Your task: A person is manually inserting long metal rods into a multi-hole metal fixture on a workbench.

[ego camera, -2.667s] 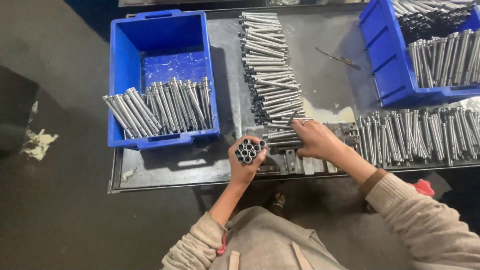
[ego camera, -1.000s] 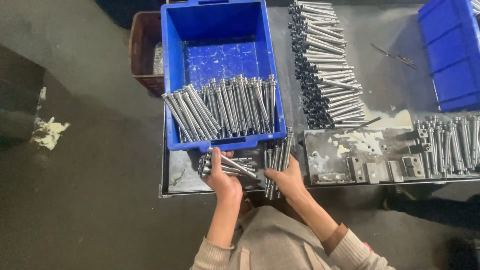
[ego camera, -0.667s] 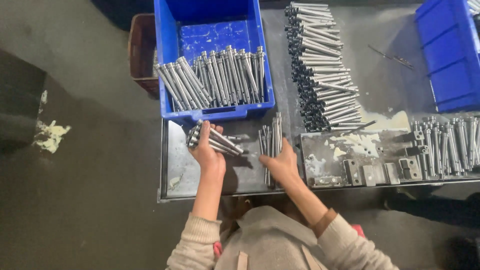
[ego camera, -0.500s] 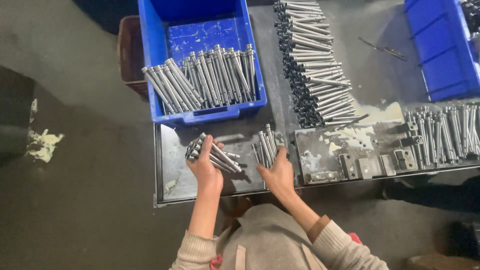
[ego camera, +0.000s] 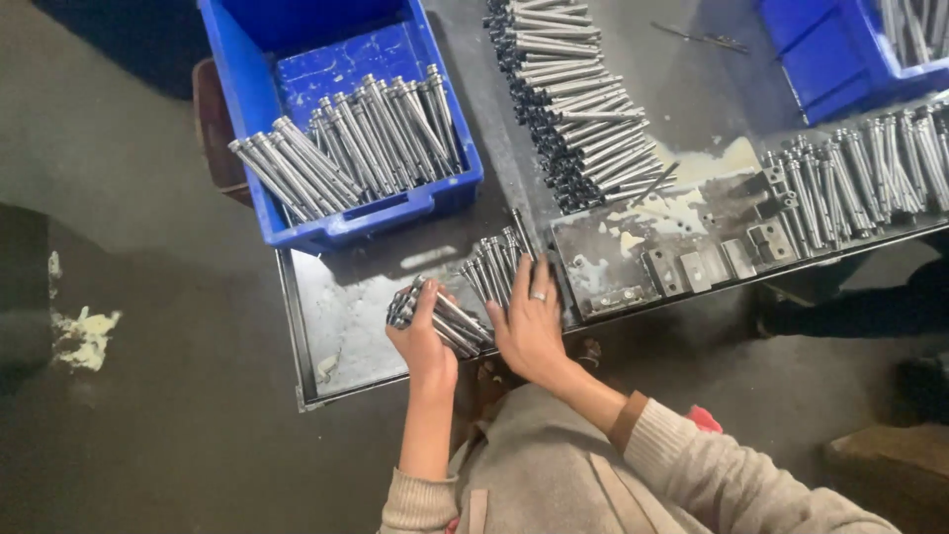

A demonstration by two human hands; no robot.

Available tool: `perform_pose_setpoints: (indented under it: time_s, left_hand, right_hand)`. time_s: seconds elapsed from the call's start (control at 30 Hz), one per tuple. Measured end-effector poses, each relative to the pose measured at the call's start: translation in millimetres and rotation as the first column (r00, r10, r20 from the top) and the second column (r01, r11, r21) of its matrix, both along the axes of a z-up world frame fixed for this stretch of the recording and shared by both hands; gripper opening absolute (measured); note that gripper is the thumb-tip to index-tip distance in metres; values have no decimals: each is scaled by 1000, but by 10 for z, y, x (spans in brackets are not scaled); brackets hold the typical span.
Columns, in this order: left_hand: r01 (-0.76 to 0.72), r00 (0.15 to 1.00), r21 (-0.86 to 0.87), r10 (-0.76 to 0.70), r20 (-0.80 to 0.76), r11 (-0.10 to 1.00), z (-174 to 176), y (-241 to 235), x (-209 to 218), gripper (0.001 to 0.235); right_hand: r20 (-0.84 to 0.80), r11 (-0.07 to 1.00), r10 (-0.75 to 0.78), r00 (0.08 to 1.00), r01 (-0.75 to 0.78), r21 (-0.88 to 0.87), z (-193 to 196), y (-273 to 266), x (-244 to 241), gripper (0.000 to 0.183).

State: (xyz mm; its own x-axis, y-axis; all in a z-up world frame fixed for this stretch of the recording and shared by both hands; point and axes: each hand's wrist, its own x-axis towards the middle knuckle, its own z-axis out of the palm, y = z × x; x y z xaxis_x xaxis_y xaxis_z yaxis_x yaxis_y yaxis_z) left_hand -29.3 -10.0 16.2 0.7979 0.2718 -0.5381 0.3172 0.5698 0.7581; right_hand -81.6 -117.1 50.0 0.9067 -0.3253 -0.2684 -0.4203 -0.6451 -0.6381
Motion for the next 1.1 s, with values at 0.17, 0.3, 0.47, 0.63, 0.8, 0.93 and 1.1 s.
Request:
perform_pose_setpoints:
  time_s: [0.17,0.3,0.47,0.63,0.8,0.93,1.1]
  left_hand:
    - [148,914,277,-238,329,949,229,-123,-65,25]
    - [309,634,545,-596,492,779,675,-687,-108,27]
    - [313,472,554,-632,614,772,697,-1440,-50,27]
    - [316,546,567,-635,547,760,450,-1682,-79,19]
    - [353,558,517,-619,552,780,311,-1701,-59,19]
    - [410,560,482,-631,538,774,327,-1685,-159,19]
    - [441,537,484,-654,533,756,299,-1649,-139,14]
  right_hand:
    - [292,967,159,943,-209,148,542,-333,-317,56]
    - [414,988,91,906,-134,77,451,-881,-364,38]
    - [529,996,80,845,-44,-80,24,-1661,-276,24]
    - [594,994,-45,803,-26,110,-4,-1986,-466,7]
    - [89,677,-197,976,70,733,277,-1524,-925,37]
    - [-285,434,-188,940,340,834,37,-1320,-976,38]
    - [-439,59,-219,871,461,885,63,-1360,-926,33]
